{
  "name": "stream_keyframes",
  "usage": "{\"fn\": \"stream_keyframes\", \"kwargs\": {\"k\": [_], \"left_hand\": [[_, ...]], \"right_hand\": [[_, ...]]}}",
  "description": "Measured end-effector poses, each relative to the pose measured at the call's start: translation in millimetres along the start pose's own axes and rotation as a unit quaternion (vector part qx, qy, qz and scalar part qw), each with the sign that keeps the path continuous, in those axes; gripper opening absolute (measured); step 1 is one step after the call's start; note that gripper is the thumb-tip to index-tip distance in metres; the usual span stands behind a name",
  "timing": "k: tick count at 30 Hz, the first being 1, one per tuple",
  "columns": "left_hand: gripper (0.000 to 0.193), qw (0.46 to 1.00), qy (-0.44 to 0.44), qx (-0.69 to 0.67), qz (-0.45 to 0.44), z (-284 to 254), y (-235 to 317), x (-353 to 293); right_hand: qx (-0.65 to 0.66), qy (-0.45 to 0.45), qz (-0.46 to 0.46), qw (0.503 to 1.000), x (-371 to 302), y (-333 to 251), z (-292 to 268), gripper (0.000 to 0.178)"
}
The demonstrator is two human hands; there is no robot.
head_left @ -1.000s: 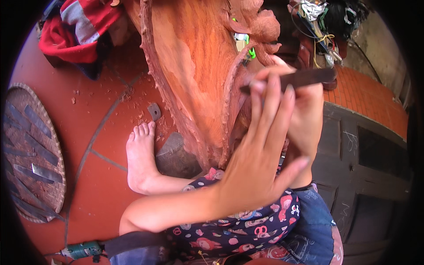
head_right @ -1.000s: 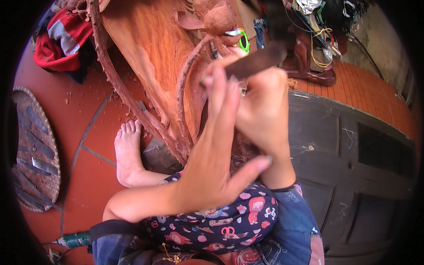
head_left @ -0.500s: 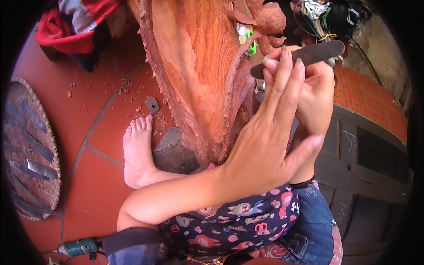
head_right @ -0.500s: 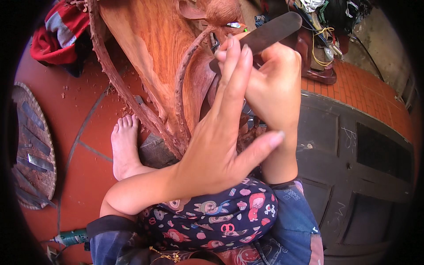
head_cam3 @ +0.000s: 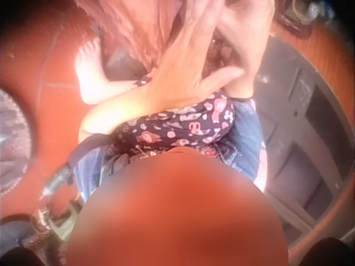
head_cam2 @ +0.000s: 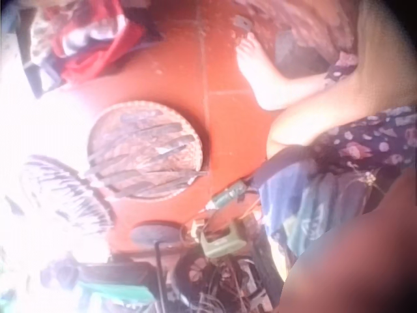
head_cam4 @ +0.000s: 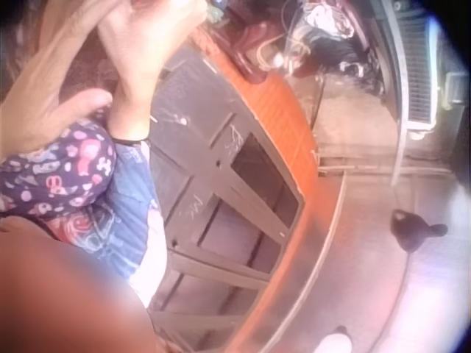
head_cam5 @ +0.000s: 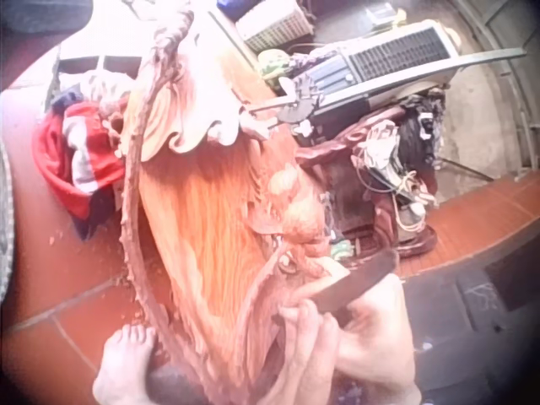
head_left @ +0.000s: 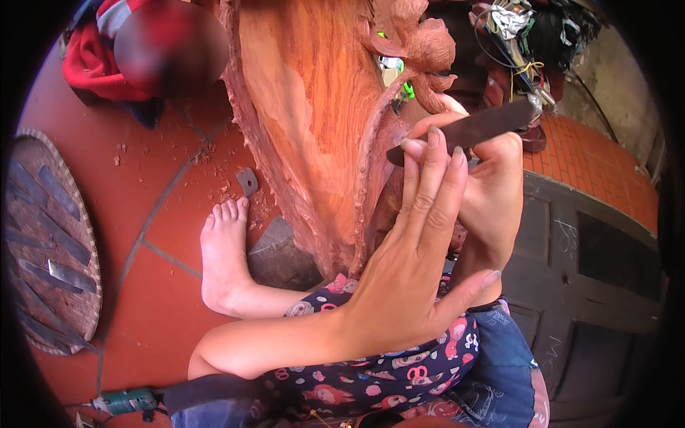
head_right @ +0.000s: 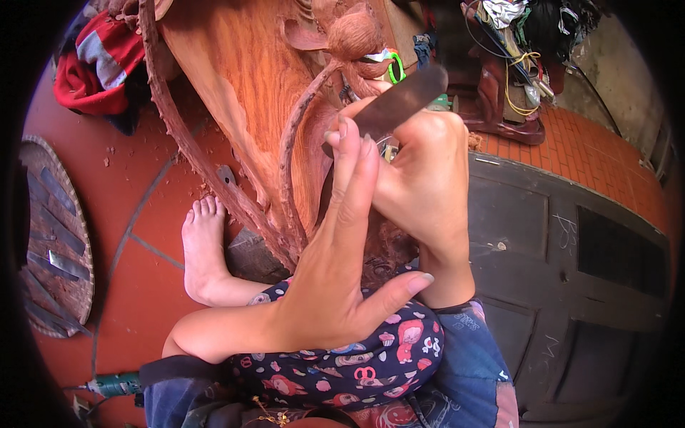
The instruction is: The person carves a large wooden piece using a chisel, shaping floral and leaf details. They repeatedly carve, brush away wood shavings, and switch between different chisels to refine the design.
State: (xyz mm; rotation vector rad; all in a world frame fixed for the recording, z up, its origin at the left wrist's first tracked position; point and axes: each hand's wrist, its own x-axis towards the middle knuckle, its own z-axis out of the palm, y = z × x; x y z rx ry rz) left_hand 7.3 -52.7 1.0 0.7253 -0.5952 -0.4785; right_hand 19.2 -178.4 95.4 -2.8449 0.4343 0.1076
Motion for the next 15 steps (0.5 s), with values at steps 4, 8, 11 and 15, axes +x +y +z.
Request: {"fn": "stream_keyframes", "kwargs": {"k": [4, 8, 11, 15], "left_hand": [[0.094, 1.000, 0.005, -0.015, 0.019, 2.1, -11.4, 21.6], [0.094, 1.000, 0.001, -0.015, 0.004, 2.1, -3.3, 8.5], [0.094, 0.999, 0.001, -0.034, 0.000, 2.0, -8.8, 8.9], [0.095, 0.999, 0.009, 0.012, 0.029, 3.9, -16.3, 22.6]], "right_hand": [[0.148, 0.088, 0.165, 0.971, 10.8, -10.8, 2.8, 0.012], [-0.001, 0.045, 0.006, 0.999, -0.7, -0.3, 2.3, 0.014], [0.067, 0.073, 0.076, 0.992, 4.1, -2.5, 4.2, 0.012], [0.146, 0.076, 0.117, 0.979, -0.2, -4.8, 8.1, 0.012]]}}
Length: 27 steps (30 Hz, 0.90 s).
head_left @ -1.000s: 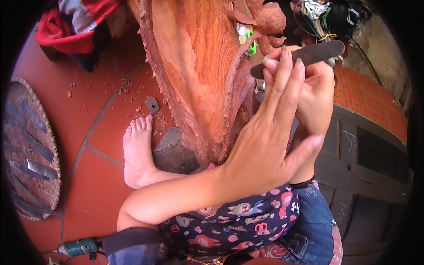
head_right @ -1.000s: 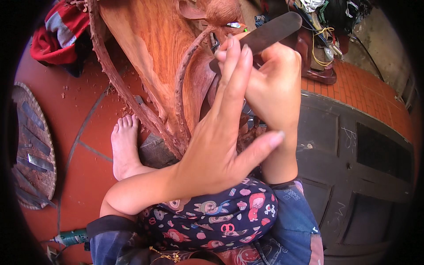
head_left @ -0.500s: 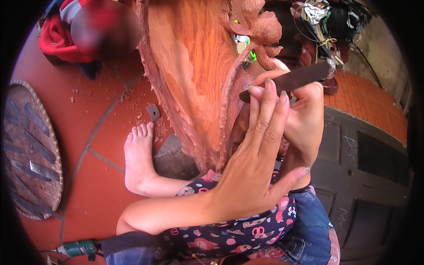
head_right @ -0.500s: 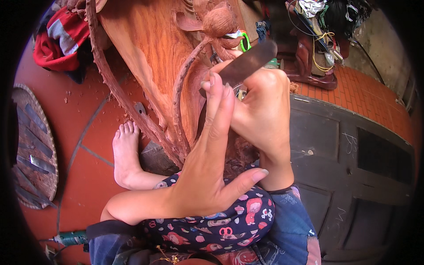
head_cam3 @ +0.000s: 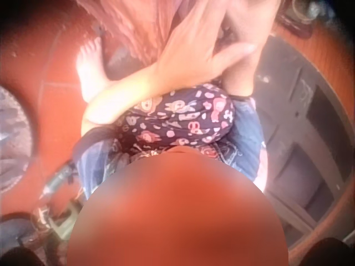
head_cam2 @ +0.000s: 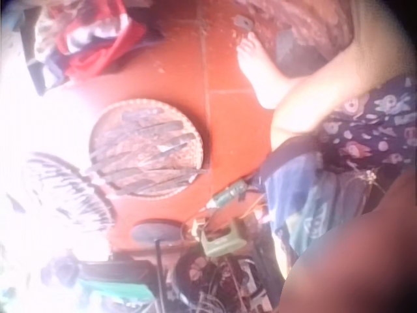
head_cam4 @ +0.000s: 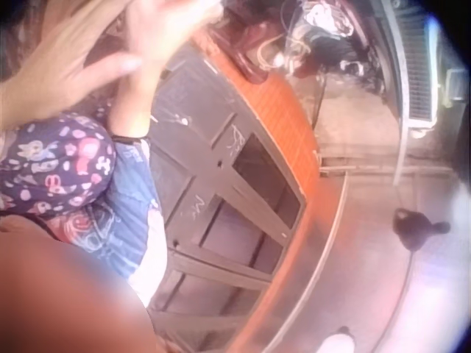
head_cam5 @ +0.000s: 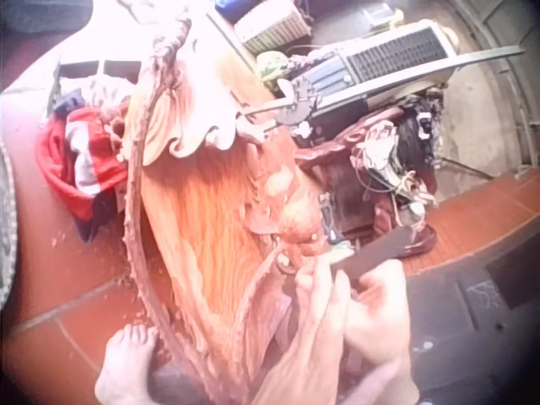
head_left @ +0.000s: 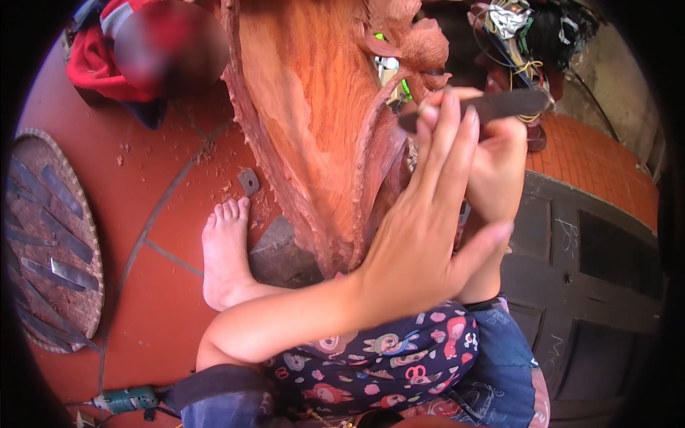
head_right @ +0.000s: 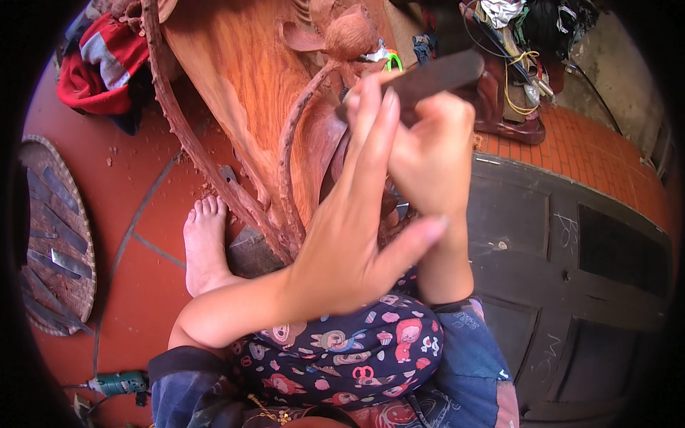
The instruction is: The person carves a large wooden piece using a chisel, shaping floral and leaf details. They repeatedly carve, brush away wood shavings, and switch between different chisels to refine the design.
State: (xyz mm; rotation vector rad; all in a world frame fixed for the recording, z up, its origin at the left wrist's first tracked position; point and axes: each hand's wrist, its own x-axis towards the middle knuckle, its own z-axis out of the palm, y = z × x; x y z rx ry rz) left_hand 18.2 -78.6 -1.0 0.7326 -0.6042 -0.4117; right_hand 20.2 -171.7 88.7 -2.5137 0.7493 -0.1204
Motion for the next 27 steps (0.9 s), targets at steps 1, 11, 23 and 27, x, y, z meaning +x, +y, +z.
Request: {"fn": "stream_keyframes", "kwargs": {"k": [1, 11, 23, 27], "left_hand": [[0.096, 1.000, -0.004, 0.006, -0.013, -0.3, 6.1, -8.4], [0.102, 1.000, 0.000, -0.010, -0.027, -3.6, 21.0, -19.5], [0.110, 1.000, 0.006, -0.008, -0.019, -2.1, 10.0, -16.8], [0.109, 1.000, 0.021, -0.011, -0.005, 1.9, 8.8, 1.9]], "right_hand": [[-0.019, -0.014, -0.018, 1.000, -2.1, 2.9, -1.8, 0.012], [-0.153, -0.037, -0.103, 0.982, 1.1, -2.9, -6.8, 0.015], [-0.103, 0.021, -0.054, 0.993, 4.1, 0.4, 3.9, 0.012], [-0.070, 0.057, 0.006, 0.996, 6.6, -4.9, -0.8, 0.011]]}}
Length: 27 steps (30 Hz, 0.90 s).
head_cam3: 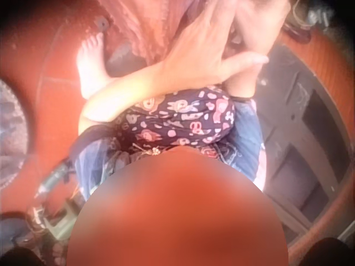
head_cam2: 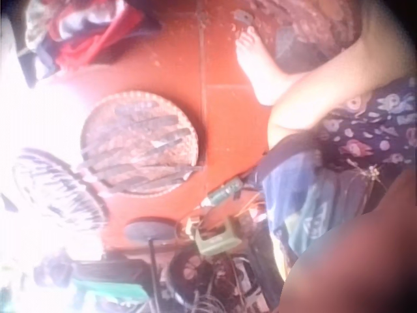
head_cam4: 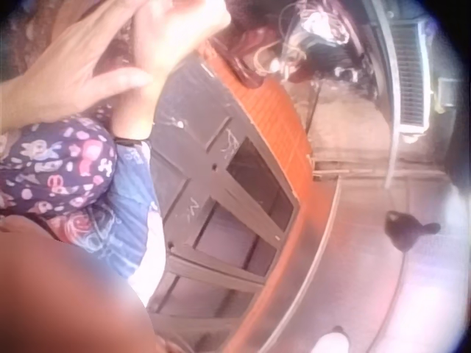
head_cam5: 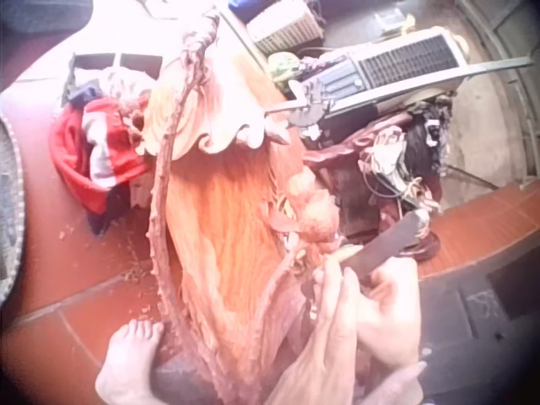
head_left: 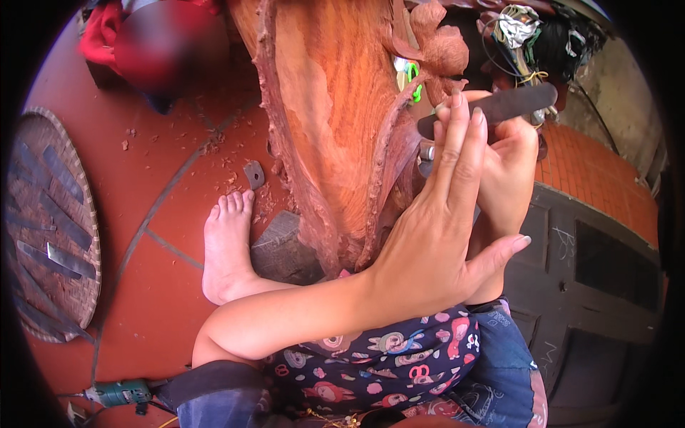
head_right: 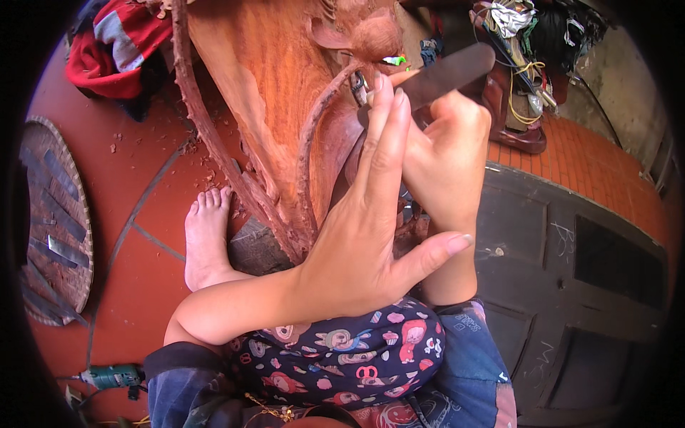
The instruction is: The person carves a large wooden piece using a chisel, shaping floral and leaf details. They repeatedly carve, brush away wood shavings, and switch between different chisels to refine the design.
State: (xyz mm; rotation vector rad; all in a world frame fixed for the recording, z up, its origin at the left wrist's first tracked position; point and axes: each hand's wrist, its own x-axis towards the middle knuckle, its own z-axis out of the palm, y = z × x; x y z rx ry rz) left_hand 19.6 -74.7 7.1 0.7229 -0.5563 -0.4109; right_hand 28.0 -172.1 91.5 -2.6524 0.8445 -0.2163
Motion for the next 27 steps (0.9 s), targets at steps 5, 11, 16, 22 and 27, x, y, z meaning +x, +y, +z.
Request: {"fn": "stream_keyframes", "kwargs": {"k": [5, 11, 16, 22, 27], "left_hand": [[0.108, 1.000, -0.015, 0.000, -0.012, -4.6, 7.2, -18.7], [0.108, 1.000, -0.013, -0.015, -0.017, -0.2, 8.2, -13.6], [0.107, 0.998, -0.028, -0.051, -0.004, 3.1, 5.9, -7.2], [0.107, 0.999, -0.046, 0.006, -0.020, -5.2, 3.4, -19.0], [0.106, 1.000, -0.016, -0.003, 0.015, 2.8, -10.6, -2.4]], "right_hand": [[-0.091, -0.075, -0.072, 0.990, -2.4, 1.5, -5.2, 0.010], [-0.028, -0.062, -0.071, 0.995, -4.5, 5.5, -4.7, 0.013], [0.060, -0.021, 0.030, 0.998, -8.5, -5.2, -11.2, 0.015], [0.046, -0.063, -0.019, 0.997, -8.2, 9.7, -2.0, 0.016], [0.100, -0.003, 0.007, 0.995, -7.8, 6.9, 4.7, 0.010]]}}
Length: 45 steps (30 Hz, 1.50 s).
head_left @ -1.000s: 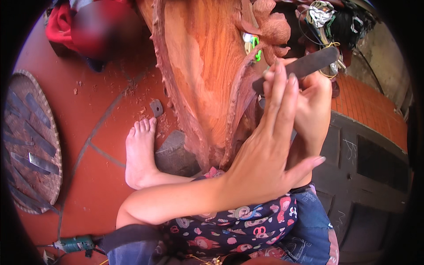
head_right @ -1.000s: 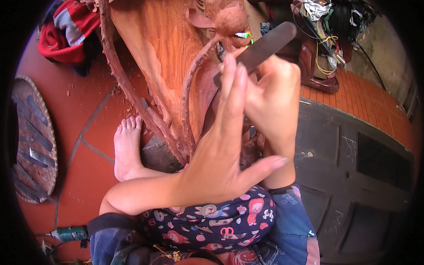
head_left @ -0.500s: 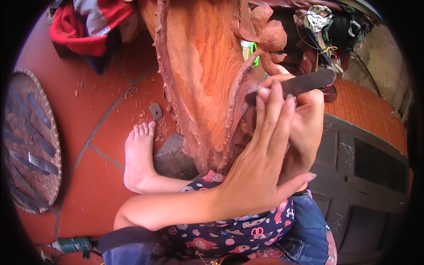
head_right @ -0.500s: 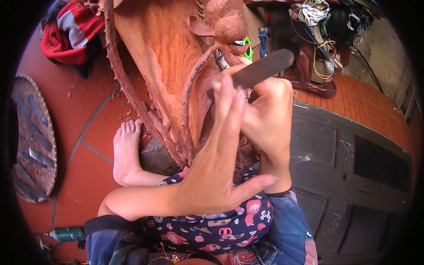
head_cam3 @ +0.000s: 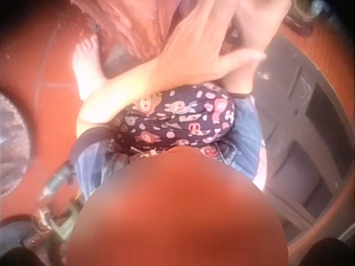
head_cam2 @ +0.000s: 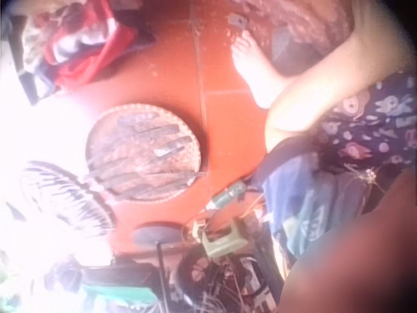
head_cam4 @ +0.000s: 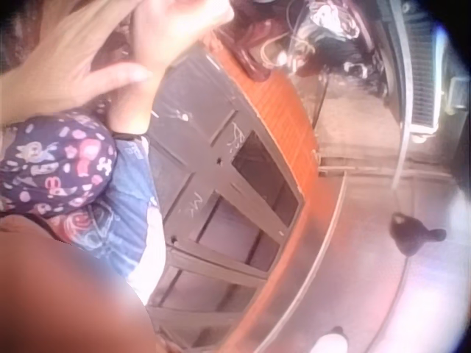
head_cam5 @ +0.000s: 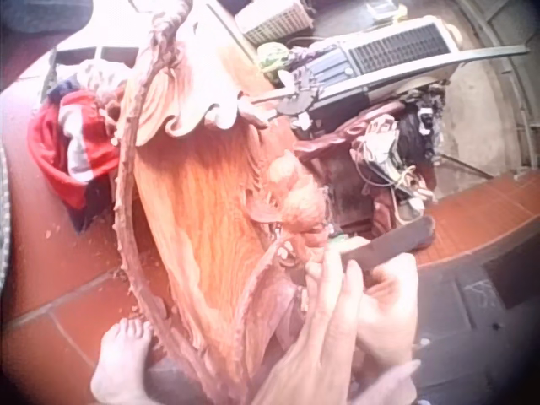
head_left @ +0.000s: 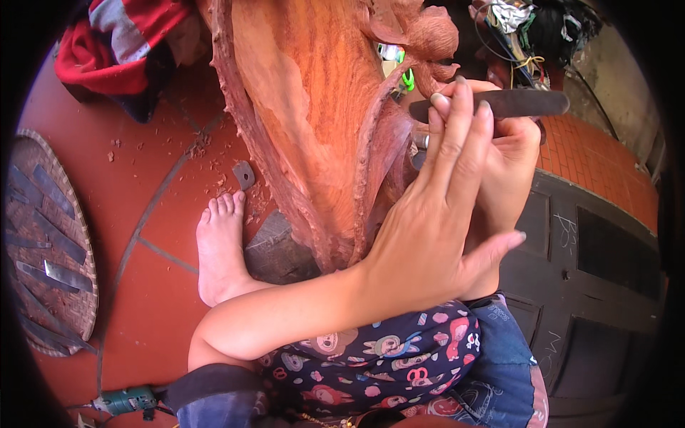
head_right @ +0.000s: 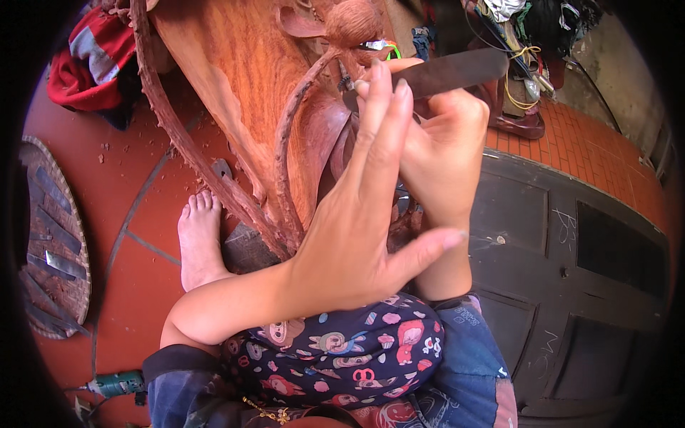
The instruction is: The person carves a large wooden piece using a chisel, shaping floral and leaf details. They repeatedly carve, brush away wood shavings, and switch between different chisels to refine the design.
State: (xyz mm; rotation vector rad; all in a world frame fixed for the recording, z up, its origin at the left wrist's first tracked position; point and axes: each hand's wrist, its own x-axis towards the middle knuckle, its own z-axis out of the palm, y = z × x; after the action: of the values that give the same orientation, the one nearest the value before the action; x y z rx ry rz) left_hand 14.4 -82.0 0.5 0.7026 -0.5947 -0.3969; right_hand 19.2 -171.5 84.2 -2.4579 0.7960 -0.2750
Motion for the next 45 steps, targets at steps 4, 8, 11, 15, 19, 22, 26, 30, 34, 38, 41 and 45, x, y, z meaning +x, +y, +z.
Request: {"fn": "stream_keyframes", "kwargs": {"k": [4, 8, 11, 15, 19, 22, 26, 30, 34, 38, 41, 45], "left_hand": [[0.106, 0.999, -0.029, 0.009, -0.025, -5.3, 17.1, -16.3], [0.107, 1.000, -0.016, -0.004, -0.007, -1.1, 4.0, -10.4], [0.106, 1.000, -0.023, -0.010, -0.007, 0.9, -0.8, 0.0], [0.102, 0.999, -0.031, 0.007, -0.018, -3.1, 11.2, -13.8], [0.102, 0.999, -0.028, 0.018, -0.005, -0.9, -1.0, 0.2], [0.100, 0.999, -0.031, 0.030, -0.006, -1.4, 1.0, -3.8], [0.100, 1.000, -0.019, 0.001, -0.006, -0.1, -5.0, -6.7], [0.099, 0.999, -0.030, 0.028, -0.009, 2.1, -0.9, 1.1], [0.100, 0.997, -0.047, 0.052, -0.020, -3.9, 7.4, -16.9], [0.103, 0.998, -0.035, 0.043, 0.021, 2.9, -14.0, 3.2], [0.103, 0.997, -0.035, 0.065, -0.004, -1.6, 3.7, -8.9], [0.106, 0.999, -0.030, 0.043, -0.003, -2.2, -7.5, -0.9]], "right_hand": [[-0.051, -0.067, -0.125, 0.989, -2.6, 14.1, -14.4, 0.014], [0.007, -0.014, -0.047, 0.999, -5.9, 6.3, -2.9, 0.018], [0.027, 0.039, -0.043, 0.998, -5.8, 9.0, -0.2, 0.019], [-0.019, -0.075, -0.143, 0.987, 2.0, 16.8, -14.7, 0.016], [0.044, 0.001, -0.042, 0.998, 1.1, 5.4, -5.4, 0.017], [0.015, -0.029, -0.128, 0.991, 2.9, 16.7, -10.5, 0.016], [0.017, -0.031, -0.081, 0.996, 3.5, 17.5, -10.0, 0.016], [0.084, 0.009, -0.064, 0.994, 1.3, 16.9, -9.3, 0.015], [0.023, -0.062, -0.141, 0.988, 1.2, 26.4, -17.2, 0.015], [0.095, 0.050, -0.022, 0.994, 1.5, 8.3, -4.1, 0.011], [-0.016, -0.042, -0.176, 0.983, 4.2, 21.5, -13.0, 0.009], [0.077, 0.007, 0.009, 0.997, 2.9, 3.6, -1.8, 0.010]]}}
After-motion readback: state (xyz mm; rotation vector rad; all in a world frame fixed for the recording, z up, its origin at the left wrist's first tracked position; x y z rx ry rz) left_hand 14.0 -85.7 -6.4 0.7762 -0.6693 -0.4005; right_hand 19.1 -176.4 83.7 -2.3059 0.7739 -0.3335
